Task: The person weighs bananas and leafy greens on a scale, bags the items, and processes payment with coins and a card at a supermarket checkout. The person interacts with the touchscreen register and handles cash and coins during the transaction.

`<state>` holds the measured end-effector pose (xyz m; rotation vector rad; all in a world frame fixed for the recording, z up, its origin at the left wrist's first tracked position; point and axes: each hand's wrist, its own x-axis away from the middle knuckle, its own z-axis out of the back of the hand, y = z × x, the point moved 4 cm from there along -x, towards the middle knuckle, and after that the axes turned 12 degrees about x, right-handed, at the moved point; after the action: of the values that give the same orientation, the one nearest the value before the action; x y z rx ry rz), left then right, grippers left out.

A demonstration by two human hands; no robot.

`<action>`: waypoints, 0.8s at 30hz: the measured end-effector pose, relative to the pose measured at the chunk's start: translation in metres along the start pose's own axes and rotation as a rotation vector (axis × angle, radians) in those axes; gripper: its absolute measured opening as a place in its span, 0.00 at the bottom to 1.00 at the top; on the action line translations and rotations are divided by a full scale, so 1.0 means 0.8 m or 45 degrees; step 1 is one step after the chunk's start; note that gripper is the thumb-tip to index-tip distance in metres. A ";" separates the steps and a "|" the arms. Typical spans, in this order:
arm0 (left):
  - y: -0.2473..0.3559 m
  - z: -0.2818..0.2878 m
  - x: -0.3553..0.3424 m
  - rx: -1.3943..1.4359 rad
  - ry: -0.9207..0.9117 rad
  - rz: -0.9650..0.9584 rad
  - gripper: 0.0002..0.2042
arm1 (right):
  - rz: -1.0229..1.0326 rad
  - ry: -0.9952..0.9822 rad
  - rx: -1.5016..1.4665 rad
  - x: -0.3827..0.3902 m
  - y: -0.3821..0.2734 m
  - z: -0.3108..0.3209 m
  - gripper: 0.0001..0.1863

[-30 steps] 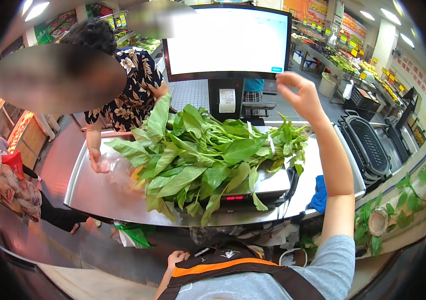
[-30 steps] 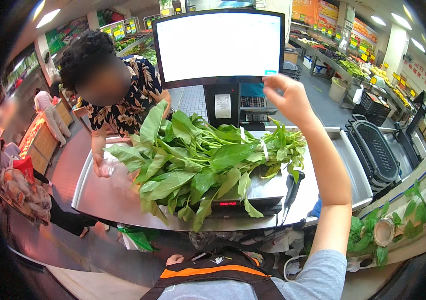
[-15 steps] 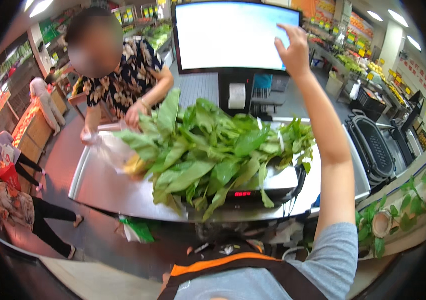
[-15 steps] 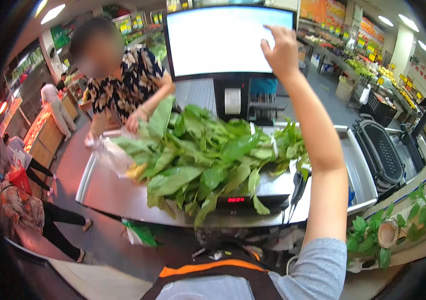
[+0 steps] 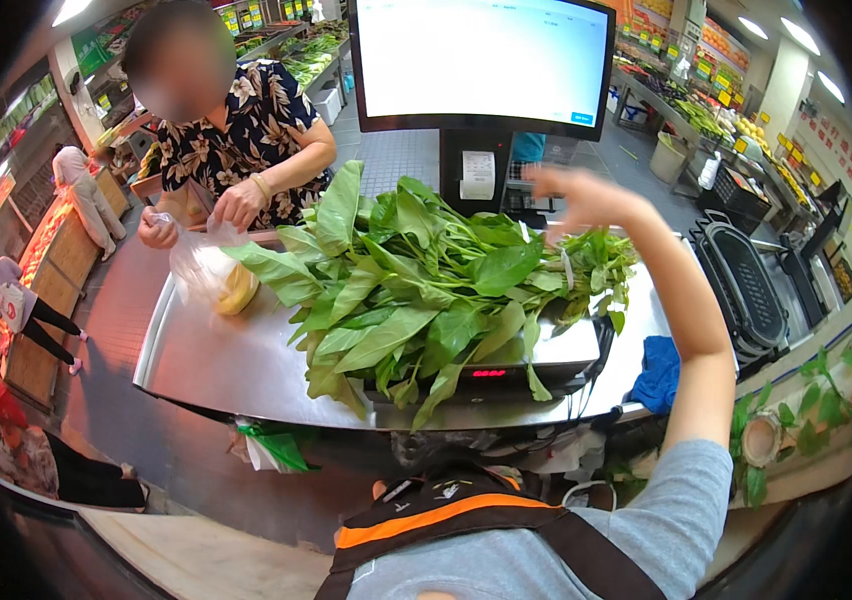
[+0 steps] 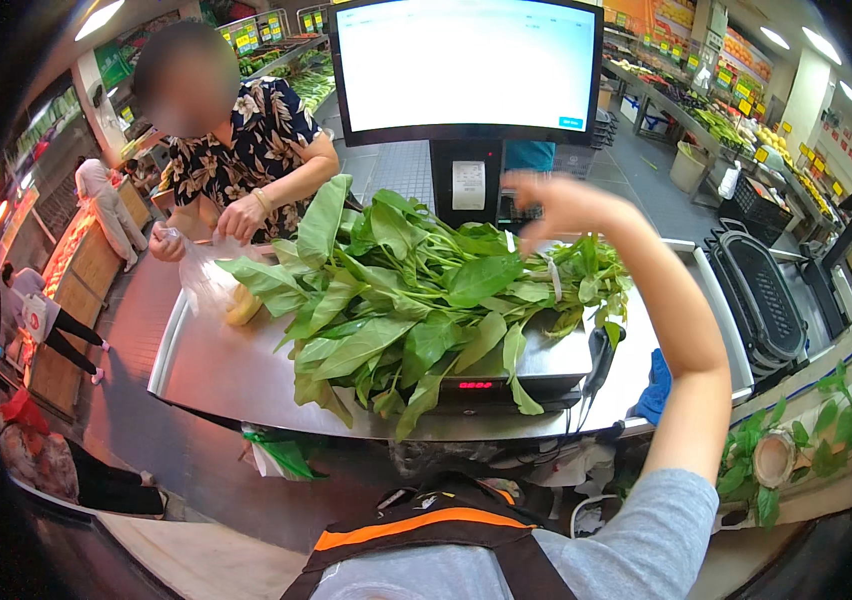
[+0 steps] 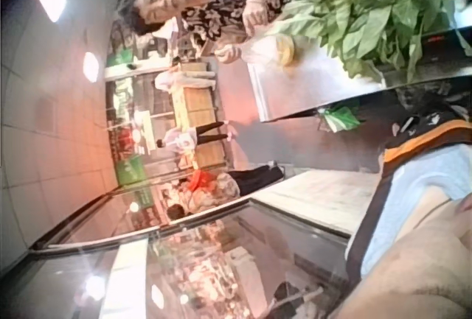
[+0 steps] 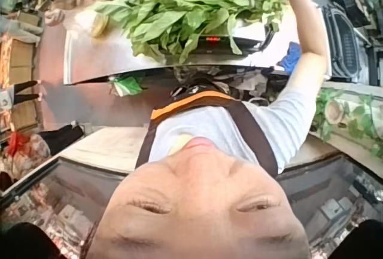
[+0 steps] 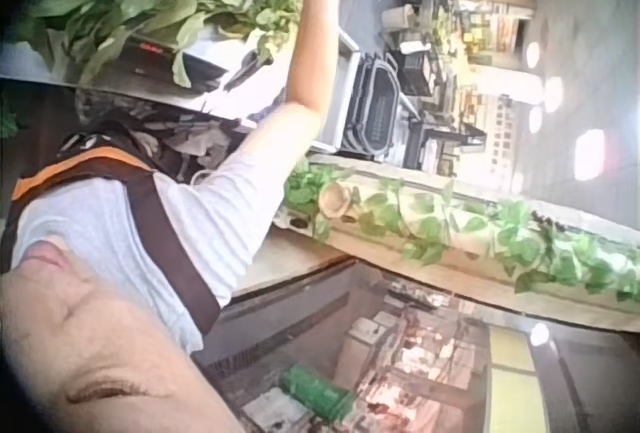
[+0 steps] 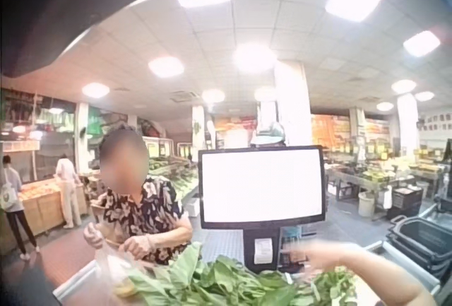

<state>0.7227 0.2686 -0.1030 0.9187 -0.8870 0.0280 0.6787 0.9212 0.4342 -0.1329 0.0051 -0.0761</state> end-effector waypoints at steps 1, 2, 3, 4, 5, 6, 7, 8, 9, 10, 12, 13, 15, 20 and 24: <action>0.015 -0.001 -0.009 -0.001 -0.054 -0.060 0.13 | 0.089 -0.175 0.110 0.023 0.010 -0.040 0.63; 0.034 -0.002 -0.008 0.006 -0.089 -0.116 0.13 | 0.016 -0.348 0.315 0.030 -0.002 -0.063 0.65; 0.054 -0.007 -0.005 0.025 -0.136 -0.189 0.13 | -0.058 -0.520 0.519 0.033 -0.012 -0.082 0.68; 0.088 -0.013 -0.001 0.048 -0.187 -0.296 0.13 | -0.011 -0.432 0.554 0.036 -0.013 -0.095 0.69; 0.134 -0.025 0.000 0.062 -0.267 -0.413 0.13 | 0.006 -0.360 0.585 0.043 -0.006 -0.108 0.70; 0.184 -0.037 0.004 0.060 -0.340 -0.534 0.13 | -0.056 -0.321 0.490 0.047 0.006 -0.111 0.71; 0.253 -0.052 0.028 0.095 -0.318 -0.524 0.12 | -0.077 -0.269 0.379 0.044 0.013 -0.109 0.68; 0.309 -0.061 0.049 -0.021 -0.359 -0.579 0.12 | -0.037 -0.218 0.372 0.038 0.016 -0.111 0.64; 0.369 -0.075 0.074 -0.067 -0.467 -0.723 0.12 | -0.007 -0.173 0.377 0.038 0.018 -0.111 0.60; 0.426 -0.090 0.103 -0.015 -0.625 -0.882 0.12 | 0.033 0.002 0.459 0.045 0.015 -0.108 0.50; 0.502 -0.115 0.148 0.078 -0.765 -1.092 0.11 | -0.017 0.010 0.368 0.041 -0.008 -0.088 0.45; 0.541 -0.127 0.172 -0.190 -0.639 -1.478 0.12 | -0.057 0.010 0.324 0.042 -0.017 -0.077 0.43; 0.605 -0.144 0.214 -0.397 -0.269 -2.175 0.20 | -0.115 0.131 0.278 0.050 -0.042 -0.044 0.38; 0.657 -0.151 0.220 -0.193 -0.293 -1.743 0.21 | -0.065 0.074 -0.123 0.071 -0.115 0.009 0.36; 0.567 -0.116 0.070 0.585 -0.321 -1.155 0.32 | 0.047 0.122 -0.534 0.074 -0.195 0.003 0.33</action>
<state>0.6490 0.6015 0.2154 1.7189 -0.6294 -0.7012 0.7257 0.7626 0.4573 -0.5482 0.1196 -0.0437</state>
